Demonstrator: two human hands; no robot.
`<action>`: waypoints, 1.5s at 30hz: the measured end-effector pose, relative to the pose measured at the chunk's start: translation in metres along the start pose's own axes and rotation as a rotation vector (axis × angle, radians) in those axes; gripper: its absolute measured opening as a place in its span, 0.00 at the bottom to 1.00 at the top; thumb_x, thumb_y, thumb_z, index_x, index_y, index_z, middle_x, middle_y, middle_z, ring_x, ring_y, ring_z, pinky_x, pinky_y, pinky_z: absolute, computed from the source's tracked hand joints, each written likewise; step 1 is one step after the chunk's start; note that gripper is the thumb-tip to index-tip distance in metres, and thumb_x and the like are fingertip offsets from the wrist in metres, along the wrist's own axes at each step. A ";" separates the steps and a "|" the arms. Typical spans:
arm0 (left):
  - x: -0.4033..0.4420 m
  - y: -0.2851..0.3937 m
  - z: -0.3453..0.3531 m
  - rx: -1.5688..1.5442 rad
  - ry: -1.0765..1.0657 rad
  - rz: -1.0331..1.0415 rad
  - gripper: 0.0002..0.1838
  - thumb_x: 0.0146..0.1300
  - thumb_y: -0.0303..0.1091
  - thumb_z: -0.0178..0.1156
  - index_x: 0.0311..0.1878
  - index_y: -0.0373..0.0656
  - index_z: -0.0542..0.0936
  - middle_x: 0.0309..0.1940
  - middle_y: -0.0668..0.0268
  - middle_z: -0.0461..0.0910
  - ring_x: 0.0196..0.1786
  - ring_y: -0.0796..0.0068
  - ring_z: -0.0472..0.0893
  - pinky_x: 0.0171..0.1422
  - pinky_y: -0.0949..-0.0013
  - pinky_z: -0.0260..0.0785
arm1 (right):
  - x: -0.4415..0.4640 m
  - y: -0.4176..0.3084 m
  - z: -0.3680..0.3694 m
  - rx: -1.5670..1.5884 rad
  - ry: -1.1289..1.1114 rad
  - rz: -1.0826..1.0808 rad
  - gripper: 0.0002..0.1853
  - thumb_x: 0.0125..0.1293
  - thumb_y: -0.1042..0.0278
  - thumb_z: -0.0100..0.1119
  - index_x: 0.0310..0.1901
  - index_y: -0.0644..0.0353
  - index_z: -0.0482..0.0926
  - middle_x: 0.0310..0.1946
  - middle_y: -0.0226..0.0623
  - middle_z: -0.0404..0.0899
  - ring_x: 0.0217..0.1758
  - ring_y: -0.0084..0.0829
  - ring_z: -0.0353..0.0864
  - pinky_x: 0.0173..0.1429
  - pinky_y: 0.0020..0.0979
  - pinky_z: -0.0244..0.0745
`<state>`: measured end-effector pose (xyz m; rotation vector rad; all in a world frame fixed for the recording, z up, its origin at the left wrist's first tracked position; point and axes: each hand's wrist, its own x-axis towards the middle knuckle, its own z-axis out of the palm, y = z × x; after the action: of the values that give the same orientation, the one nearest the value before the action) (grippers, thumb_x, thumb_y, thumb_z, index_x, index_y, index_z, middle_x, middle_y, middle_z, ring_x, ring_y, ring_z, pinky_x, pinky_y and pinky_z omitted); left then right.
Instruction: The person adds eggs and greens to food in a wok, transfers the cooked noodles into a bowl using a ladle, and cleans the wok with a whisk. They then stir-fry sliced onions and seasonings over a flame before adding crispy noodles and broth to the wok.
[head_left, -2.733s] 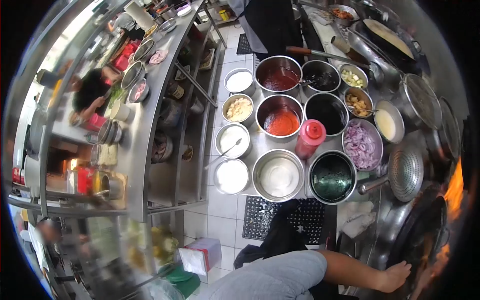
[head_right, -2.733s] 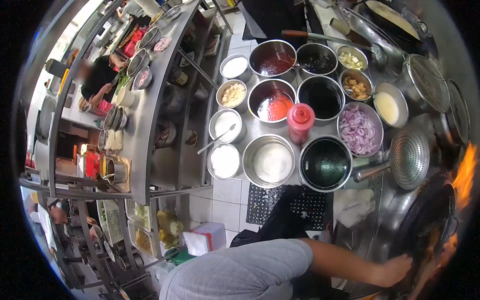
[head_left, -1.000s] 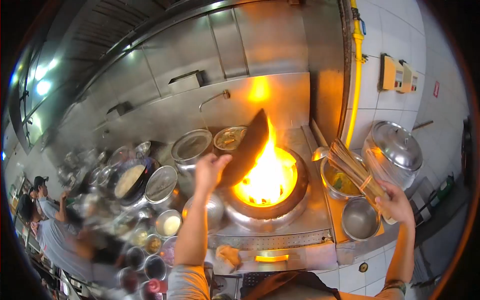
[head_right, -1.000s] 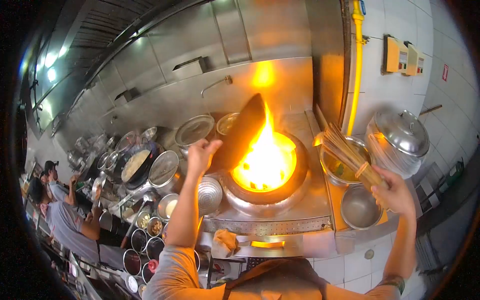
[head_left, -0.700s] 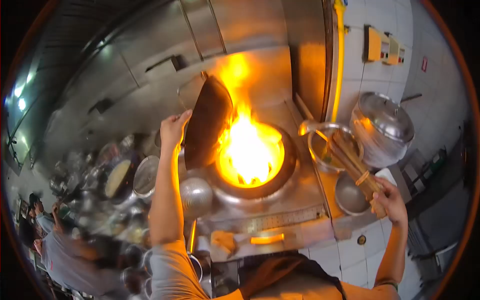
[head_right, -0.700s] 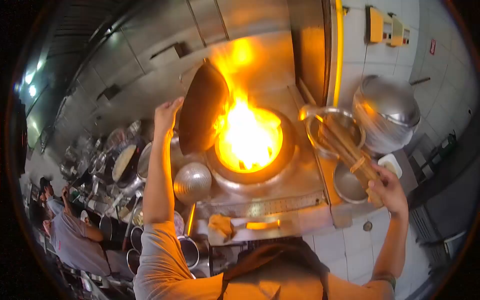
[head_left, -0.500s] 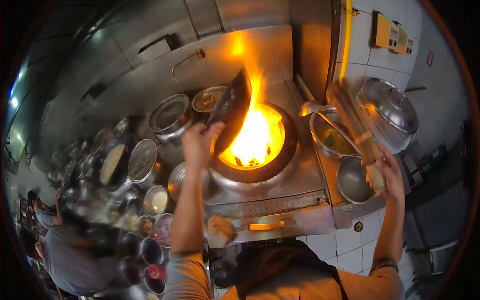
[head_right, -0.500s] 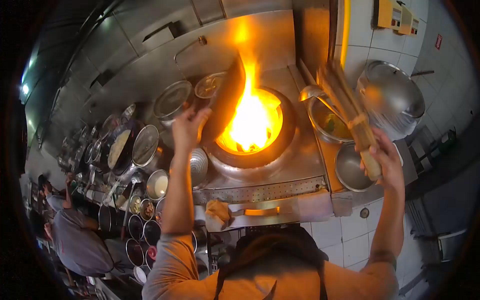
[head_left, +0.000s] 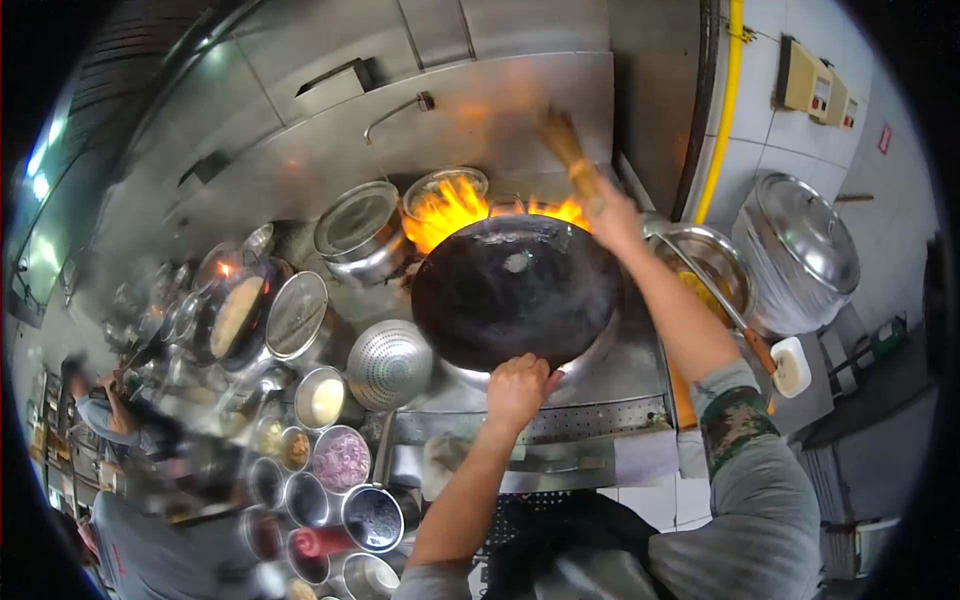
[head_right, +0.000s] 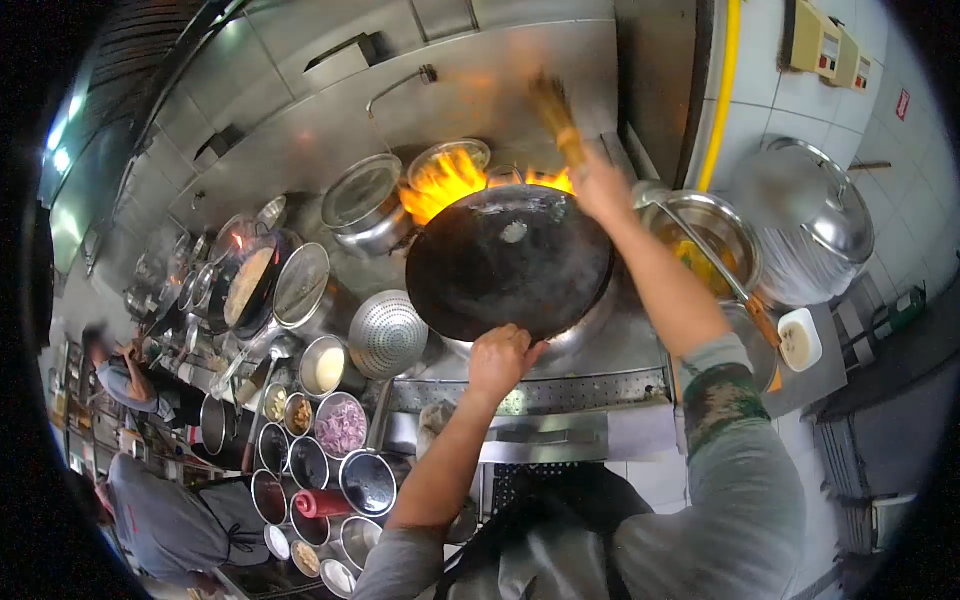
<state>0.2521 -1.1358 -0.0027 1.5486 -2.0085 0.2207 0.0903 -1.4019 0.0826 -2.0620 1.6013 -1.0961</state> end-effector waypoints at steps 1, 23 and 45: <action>0.000 0.000 0.001 -0.006 0.016 -0.010 0.17 0.52 0.43 0.73 0.22 0.45 0.77 0.23 0.63 0.75 0.30 0.60 0.80 0.36 0.58 0.73 | 0.014 0.033 0.049 -0.231 -0.108 0.001 0.28 0.66 0.59 0.57 0.68 0.49 0.71 0.54 0.51 0.83 0.59 0.56 0.80 0.65 0.49 0.74; 0.006 -0.009 -0.018 -0.138 -0.177 -0.081 0.18 0.59 0.48 0.69 0.31 0.40 0.83 0.31 0.58 0.79 0.38 0.55 0.82 0.43 0.55 0.73 | -0.083 -0.038 0.068 -0.228 -0.913 -0.073 0.26 0.66 0.59 0.62 0.66 0.48 0.76 0.47 0.45 0.85 0.44 0.43 0.87 0.42 0.41 0.83; 0.011 -0.005 -0.016 -0.015 -0.354 -0.093 0.22 0.62 0.53 0.64 0.32 0.40 0.85 0.32 0.56 0.82 0.40 0.54 0.85 0.45 0.55 0.76 | -0.061 -0.005 0.057 -0.554 -0.814 -0.252 0.27 0.61 0.57 0.62 0.65 0.35 0.77 0.48 0.52 0.85 0.52 0.49 0.86 0.54 0.48 0.80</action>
<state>0.2602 -1.1390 0.0158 1.7641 -2.1863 -0.1143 0.1295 -1.3560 0.0253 -2.5950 1.2969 0.2229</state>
